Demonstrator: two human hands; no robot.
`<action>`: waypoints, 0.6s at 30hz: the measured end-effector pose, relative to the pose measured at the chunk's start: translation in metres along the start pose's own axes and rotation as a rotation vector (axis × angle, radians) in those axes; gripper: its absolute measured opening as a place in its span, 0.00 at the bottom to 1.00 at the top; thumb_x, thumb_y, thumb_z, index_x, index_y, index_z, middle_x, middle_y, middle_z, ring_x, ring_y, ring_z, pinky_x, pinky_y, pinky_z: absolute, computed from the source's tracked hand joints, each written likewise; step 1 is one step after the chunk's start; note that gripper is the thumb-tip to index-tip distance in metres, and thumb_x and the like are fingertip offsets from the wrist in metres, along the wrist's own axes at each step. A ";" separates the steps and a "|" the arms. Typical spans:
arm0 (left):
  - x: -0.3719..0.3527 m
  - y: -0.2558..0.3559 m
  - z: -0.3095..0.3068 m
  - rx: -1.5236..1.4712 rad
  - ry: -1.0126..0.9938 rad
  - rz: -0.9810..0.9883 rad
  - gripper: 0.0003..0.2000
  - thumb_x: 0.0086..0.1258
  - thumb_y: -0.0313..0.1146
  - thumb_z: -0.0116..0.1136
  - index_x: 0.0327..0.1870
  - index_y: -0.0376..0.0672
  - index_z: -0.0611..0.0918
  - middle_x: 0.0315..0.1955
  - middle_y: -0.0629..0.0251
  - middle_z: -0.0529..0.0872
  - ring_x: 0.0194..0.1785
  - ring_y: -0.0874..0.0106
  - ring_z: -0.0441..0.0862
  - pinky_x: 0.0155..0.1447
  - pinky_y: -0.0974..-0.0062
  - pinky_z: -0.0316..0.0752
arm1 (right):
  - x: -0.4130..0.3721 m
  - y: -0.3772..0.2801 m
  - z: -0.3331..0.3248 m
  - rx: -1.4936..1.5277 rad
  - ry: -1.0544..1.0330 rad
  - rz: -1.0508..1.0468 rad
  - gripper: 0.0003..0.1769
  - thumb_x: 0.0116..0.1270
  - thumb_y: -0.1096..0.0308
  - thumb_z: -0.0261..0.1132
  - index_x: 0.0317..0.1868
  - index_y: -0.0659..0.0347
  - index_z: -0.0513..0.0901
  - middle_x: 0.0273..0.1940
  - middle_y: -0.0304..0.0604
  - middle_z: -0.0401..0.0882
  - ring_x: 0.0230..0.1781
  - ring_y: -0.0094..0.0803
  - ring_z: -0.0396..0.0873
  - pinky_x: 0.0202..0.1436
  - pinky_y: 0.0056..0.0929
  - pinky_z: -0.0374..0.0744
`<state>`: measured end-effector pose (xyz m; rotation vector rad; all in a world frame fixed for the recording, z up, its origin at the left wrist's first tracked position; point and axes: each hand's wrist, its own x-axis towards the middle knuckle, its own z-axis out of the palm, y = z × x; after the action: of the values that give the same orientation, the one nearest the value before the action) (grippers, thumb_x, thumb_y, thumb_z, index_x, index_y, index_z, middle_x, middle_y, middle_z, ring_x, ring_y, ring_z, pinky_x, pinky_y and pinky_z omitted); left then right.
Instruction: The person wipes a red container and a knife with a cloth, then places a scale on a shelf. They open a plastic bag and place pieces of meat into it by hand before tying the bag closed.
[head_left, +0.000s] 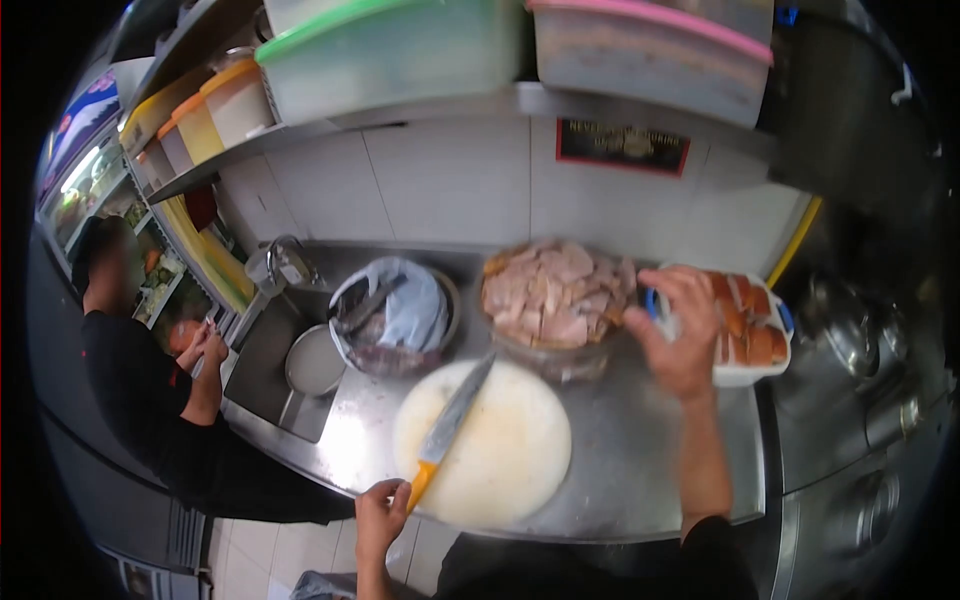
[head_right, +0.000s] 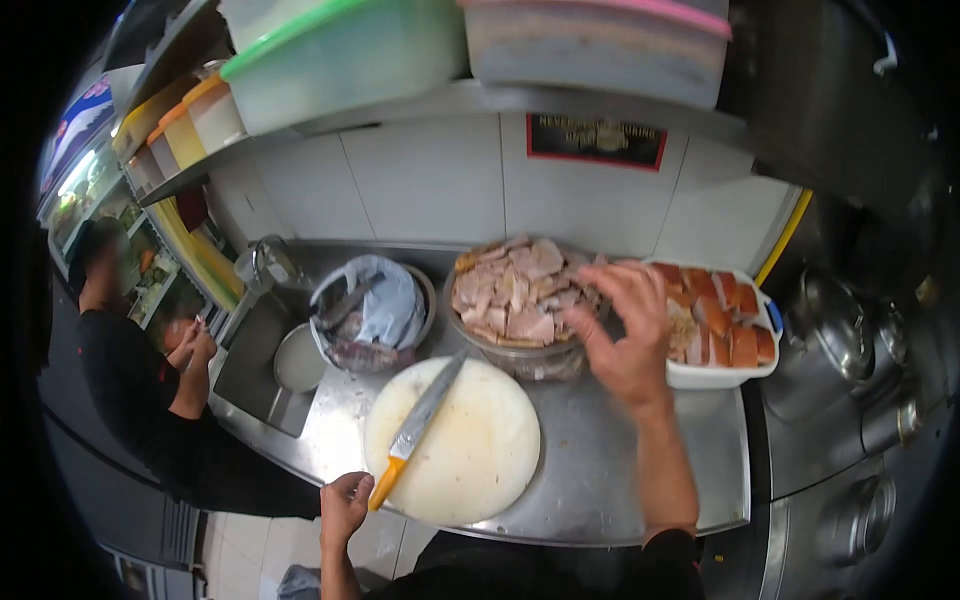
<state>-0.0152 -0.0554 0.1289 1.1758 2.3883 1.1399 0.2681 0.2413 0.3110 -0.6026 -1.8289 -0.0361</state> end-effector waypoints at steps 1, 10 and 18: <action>0.008 0.003 0.000 -0.007 0.005 0.014 0.12 0.69 0.35 0.65 0.41 0.32 0.87 0.31 0.48 0.89 0.34 0.57 0.89 0.41 0.67 0.81 | 0.028 0.001 -0.009 0.074 -0.046 -0.027 0.14 0.54 0.70 0.77 0.42 0.61 0.87 0.46 0.46 0.83 0.49 0.45 0.79 0.55 0.40 0.78; 0.080 0.056 -0.014 -0.190 -0.011 0.312 0.11 0.68 0.35 0.66 0.40 0.35 0.87 0.35 0.49 0.89 0.30 0.56 0.86 0.38 0.65 0.80 | 0.342 -0.120 0.015 -0.082 -0.119 -0.431 0.17 0.65 0.61 0.66 0.45 0.68 0.85 0.42 0.49 0.88 0.40 0.35 0.86 0.47 0.32 0.82; 0.079 0.031 -0.011 -0.280 -0.135 0.154 0.11 0.70 0.36 0.66 0.41 0.36 0.89 0.33 0.55 0.91 0.32 0.67 0.88 0.37 0.71 0.80 | 0.474 -0.147 0.114 -0.506 -0.500 -0.151 0.18 0.65 0.59 0.66 0.44 0.66 0.87 0.41 0.47 0.87 0.42 0.34 0.84 0.48 0.34 0.80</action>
<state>-0.0541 0.0099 0.1678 1.3087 1.9911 1.3434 0.0035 0.3312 0.7367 -0.8784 -2.3706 -0.5009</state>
